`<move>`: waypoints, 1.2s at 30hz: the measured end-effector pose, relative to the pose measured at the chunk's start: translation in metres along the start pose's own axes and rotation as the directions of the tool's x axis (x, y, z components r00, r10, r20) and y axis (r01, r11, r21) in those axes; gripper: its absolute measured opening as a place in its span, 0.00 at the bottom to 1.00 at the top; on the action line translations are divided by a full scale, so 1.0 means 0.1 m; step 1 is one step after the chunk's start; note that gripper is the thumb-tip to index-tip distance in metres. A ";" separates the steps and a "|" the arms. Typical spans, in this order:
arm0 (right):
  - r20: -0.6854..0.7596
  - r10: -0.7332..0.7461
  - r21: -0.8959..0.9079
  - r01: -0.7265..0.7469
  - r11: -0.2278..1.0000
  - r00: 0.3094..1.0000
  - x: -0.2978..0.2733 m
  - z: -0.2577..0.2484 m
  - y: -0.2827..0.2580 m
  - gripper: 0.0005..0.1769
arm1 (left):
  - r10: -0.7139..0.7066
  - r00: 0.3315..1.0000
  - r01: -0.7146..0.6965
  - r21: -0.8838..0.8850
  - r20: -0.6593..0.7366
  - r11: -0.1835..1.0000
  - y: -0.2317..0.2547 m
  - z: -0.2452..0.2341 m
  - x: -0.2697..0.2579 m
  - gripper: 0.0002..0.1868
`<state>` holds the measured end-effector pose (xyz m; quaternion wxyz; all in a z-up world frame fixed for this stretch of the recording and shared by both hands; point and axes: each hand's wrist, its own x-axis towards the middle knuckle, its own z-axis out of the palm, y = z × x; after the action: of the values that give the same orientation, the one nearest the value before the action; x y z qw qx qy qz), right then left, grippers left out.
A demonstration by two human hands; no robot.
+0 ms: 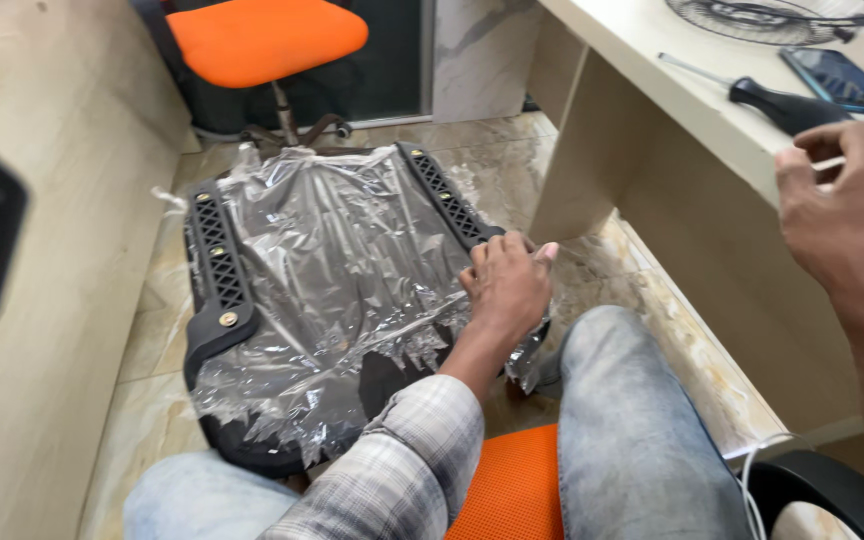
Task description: The person disassembles an office chair by removing the base with wheels from the gas lift and then detaching the seat plate from the base using a screwdriver. The parts are placed on the floor.
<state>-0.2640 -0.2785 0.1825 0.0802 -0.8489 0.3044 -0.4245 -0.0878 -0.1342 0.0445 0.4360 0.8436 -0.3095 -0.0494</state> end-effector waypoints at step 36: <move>0.123 -0.266 0.770 0.077 0.634 0.956 -0.11 1.22 -0.84 0.17 | -0.331 0.812 0.394 0.034 -0.481 0.918 -1.40 -1.01 -0.87 0.17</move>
<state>-0.1381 -0.2197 0.1317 0.4200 -0.8048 0.0057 -0.4194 -0.0550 0.0460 -0.0168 0.4230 0.9008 -0.0317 0.0926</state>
